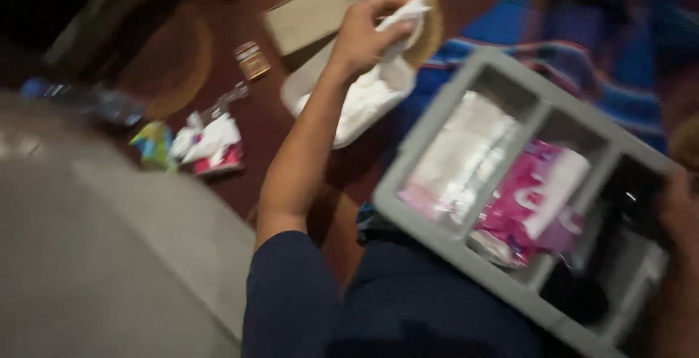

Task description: Wrapping individual plastic forks and spoons in paper napkins and organizing them into a plastic tray.

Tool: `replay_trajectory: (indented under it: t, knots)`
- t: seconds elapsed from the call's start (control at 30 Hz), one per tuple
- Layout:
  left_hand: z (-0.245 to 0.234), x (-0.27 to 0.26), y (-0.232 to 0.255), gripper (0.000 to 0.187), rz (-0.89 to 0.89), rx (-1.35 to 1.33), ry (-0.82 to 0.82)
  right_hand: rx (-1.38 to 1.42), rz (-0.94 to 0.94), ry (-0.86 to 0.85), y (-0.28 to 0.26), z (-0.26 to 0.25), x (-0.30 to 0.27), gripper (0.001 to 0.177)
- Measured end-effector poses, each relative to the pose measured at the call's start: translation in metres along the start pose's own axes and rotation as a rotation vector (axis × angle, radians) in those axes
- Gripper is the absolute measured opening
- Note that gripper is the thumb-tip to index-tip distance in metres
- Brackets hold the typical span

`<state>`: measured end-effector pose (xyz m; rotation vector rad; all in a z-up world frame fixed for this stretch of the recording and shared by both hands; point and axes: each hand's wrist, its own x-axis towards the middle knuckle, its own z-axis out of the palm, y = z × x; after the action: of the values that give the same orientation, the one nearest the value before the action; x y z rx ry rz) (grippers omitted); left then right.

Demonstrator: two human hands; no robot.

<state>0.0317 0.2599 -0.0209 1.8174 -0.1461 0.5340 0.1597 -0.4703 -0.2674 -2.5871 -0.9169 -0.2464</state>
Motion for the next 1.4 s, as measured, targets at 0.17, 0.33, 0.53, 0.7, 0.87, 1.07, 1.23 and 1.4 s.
replay_trajectory:
  t: [0.17,0.33,0.53,0.7,0.87,1.07,1.23,1.4]
  knots:
    - [0.144,0.037,0.124,0.019,0.287,-0.290,-0.445,0.234,0.146,0.381,-0.191,-0.098,0.056,0.029]
    - [0.260,0.037,0.130,0.017,0.209,-0.589,-0.683,0.718,0.278,0.382,-0.258,-0.144,0.074,0.033]
    - [0.298,-0.003,0.073,0.042,-0.017,-0.618,-0.697,1.675,0.213,0.245,-0.233,-0.097,0.061,0.141]
    - [0.299,-0.021,0.072,0.053,-0.064,-0.681,-0.770,1.432,0.521,0.168,-0.294,-0.139,0.077,0.071]
    - [0.282,-0.016,0.091,0.046,-0.131,-0.633,-0.701,1.194,0.342,0.144,-0.278,-0.131,0.066,0.035]
    - [0.265,-0.016,0.096,0.033,-0.193,-0.641,-0.632,1.427,0.394,0.299,-0.257,-0.114,0.056,0.021]
    - [0.258,-0.005,0.087,0.029,-0.164,-0.622,-0.581,1.556,0.396,0.306,-0.275,-0.128,0.066,0.019]
    - [0.259,-0.008,0.078,0.056,-0.153,-0.742,-0.496,1.502,0.402,0.332,-0.283,-0.131,0.073,0.020]
